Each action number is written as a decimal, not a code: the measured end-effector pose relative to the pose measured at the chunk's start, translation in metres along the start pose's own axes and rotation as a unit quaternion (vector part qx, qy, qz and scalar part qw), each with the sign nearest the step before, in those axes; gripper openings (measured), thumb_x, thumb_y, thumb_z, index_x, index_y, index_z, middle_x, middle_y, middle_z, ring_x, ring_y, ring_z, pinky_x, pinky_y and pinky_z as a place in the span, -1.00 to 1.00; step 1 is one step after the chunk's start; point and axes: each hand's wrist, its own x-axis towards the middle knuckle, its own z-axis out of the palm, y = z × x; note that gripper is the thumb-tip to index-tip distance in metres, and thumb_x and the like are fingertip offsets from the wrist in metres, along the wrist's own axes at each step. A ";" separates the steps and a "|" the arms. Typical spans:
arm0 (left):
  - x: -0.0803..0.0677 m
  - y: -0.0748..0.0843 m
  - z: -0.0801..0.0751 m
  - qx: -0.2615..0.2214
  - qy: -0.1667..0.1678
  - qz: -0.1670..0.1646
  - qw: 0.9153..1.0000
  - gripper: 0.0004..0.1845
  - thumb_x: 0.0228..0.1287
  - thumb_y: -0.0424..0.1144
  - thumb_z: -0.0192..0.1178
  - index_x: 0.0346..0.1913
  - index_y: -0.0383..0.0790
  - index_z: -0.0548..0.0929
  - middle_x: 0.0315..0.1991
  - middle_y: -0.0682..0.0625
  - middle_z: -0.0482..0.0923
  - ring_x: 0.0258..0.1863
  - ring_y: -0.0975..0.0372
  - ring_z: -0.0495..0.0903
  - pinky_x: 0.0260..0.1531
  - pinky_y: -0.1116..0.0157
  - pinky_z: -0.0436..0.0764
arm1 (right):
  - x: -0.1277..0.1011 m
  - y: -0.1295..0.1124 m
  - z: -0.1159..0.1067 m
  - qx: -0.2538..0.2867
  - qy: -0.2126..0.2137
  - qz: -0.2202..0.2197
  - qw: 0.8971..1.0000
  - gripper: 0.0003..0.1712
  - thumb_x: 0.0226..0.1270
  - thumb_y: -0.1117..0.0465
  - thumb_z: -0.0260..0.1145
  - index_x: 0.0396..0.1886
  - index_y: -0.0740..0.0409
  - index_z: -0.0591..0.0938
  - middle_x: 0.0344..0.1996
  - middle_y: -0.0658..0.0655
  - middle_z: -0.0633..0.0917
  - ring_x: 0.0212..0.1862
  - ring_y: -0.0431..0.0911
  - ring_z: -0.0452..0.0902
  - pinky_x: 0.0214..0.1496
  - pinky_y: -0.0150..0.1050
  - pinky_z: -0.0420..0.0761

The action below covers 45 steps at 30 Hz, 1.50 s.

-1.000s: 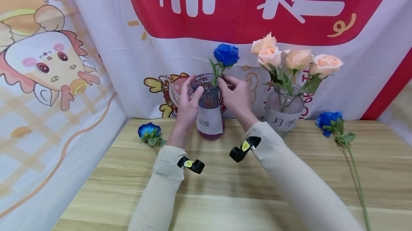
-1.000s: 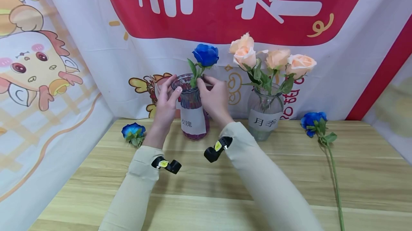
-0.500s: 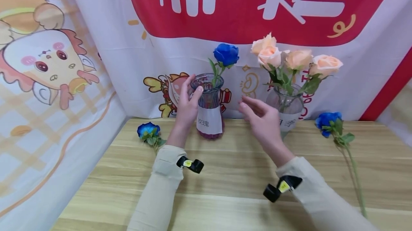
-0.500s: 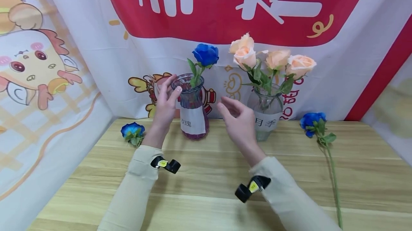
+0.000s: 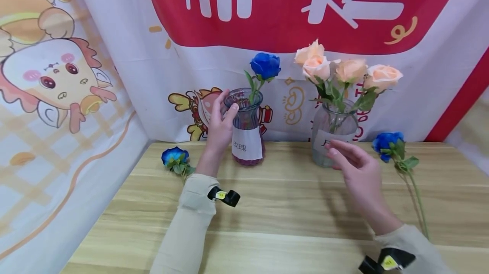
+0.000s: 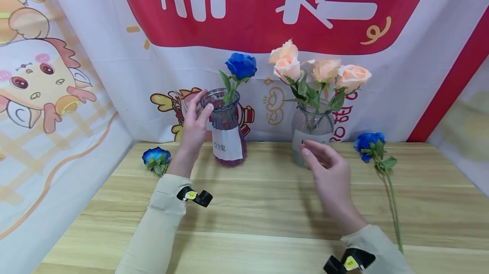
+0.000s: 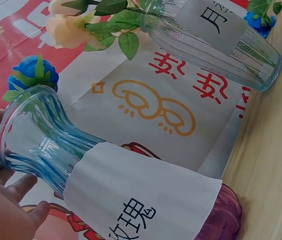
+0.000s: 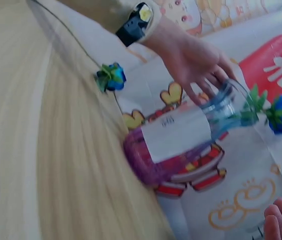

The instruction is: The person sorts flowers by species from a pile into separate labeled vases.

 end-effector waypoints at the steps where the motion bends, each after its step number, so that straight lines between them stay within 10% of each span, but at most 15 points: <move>1: 0.000 0.000 0.000 -0.001 0.001 -0.001 1.000 -0.37 0.68 -0.10 0.04 0.68 0.02 0.17 0.59 -0.06 0.30 0.53 0.09 0.38 0.55 0.04 0.43 | -0.001 0.003 -0.007 -0.004 0.002 0.003 1.000 -0.44 0.55 -0.03 0.36 0.37 0.19 0.63 0.02 -0.30 0.81 0.00 -0.40 0.75 -0.08 -0.49 0.74; 9: -0.001 0.001 -0.002 0.000 0.003 -0.004 1.000 -0.36 0.67 -0.09 0.04 0.68 0.04 0.16 0.57 -0.05 0.32 0.53 0.09 0.38 0.55 0.02 0.43 | -0.002 0.023 -0.056 0.104 0.022 0.038 0.994 -0.54 0.45 0.15 0.47 0.29 0.09 0.70 -0.05 -0.22 0.86 -0.07 -0.36 0.80 -0.14 -0.50 0.76; 17: 0.000 0.000 -0.001 0.003 -0.002 0.001 1.000 -0.36 0.68 -0.08 0.04 0.68 0.02 0.16 0.59 -0.06 0.30 0.54 0.09 0.37 0.55 0.01 0.43 | -0.004 0.041 -0.102 0.086 0.067 0.058 0.992 -0.60 0.35 0.23 0.54 0.18 -0.05 0.77 -0.15 -0.31 0.86 -0.16 -0.47 0.78 -0.21 -0.59 0.71; 23: 0.000 0.001 0.000 0.000 -0.004 0.000 1.000 -0.36 0.68 -0.07 0.05 0.68 0.05 0.16 0.59 -0.05 0.30 0.54 0.11 0.37 0.55 0.02 0.42 | 0.001 0.059 -0.138 -0.050 0.100 0.092 0.989 -0.56 0.33 0.12 0.57 0.20 -0.21 0.76 -0.28 -0.55 0.77 -0.23 -0.65 0.67 -0.27 -0.69 0.61; 28: 0.001 -0.001 -0.001 0.003 -0.006 0.002 1.000 -0.36 0.68 -0.06 0.04 0.68 0.05 0.16 0.60 -0.05 0.29 0.54 0.11 0.36 0.57 0.01 0.40 | 0.006 0.076 -0.168 -0.210 0.097 0.128 0.964 -0.25 0.40 -0.14 0.49 0.52 -0.10 0.55 -0.20 -0.72 0.58 -0.23 -0.74 0.38 -0.33 -0.70 0.49; 34: 0.001 -0.002 -0.001 0.001 -0.008 0.004 1.000 -0.36 0.68 -0.07 0.04 0.69 0.03 0.16 0.60 -0.06 0.28 0.55 0.10 0.35 0.59 0.00 0.38 | 0.016 0.097 -0.193 -0.293 0.066 0.159 0.941 -0.05 0.44 -0.18 0.44 0.60 0.24 0.34 0.36 -0.04 0.65 -0.35 -0.81 0.27 -0.40 -0.64 0.41; 38: 0.001 -0.002 -0.002 0.004 -0.006 0.003 1.000 -0.36 0.68 -0.07 0.04 0.68 0.04 0.16 0.60 -0.05 0.29 0.54 0.10 0.36 0.59 0.00 0.38 | 0.019 0.104 -0.200 -0.280 0.065 0.194 0.938 -0.01 0.40 -0.19 0.47 0.62 0.20 0.32 -0.14 -0.40 0.82 -0.34 -0.80 0.25 -0.37 -0.60 0.36; 40: 0.000 -0.002 -0.002 0.006 -0.004 0.003 1.000 -0.36 0.68 -0.07 0.04 0.69 0.04 0.16 0.60 -0.04 0.28 0.55 0.11 0.35 0.59 0.00 0.37 | 0.021 0.106 -0.202 -0.259 0.062 0.211 0.940 0.00 0.40 -0.19 0.47 0.62 0.19 0.30 -0.40 -0.72 0.58 -0.33 -0.79 0.27 -0.33 -0.62 0.40; 45: -0.001 -0.001 -0.002 0.009 -0.002 0.002 1.000 -0.36 0.68 -0.06 0.04 0.68 0.05 0.17 0.62 -0.04 0.25 0.57 0.11 0.32 0.60 -0.01 0.35 | 0.028 0.102 -0.203 -0.196 0.031 0.284 0.938 -0.02 0.54 -0.16 0.33 0.68 0.22 0.14 -0.45 -0.58 0.61 -0.37 -0.70 0.45 0.00 -0.34 0.76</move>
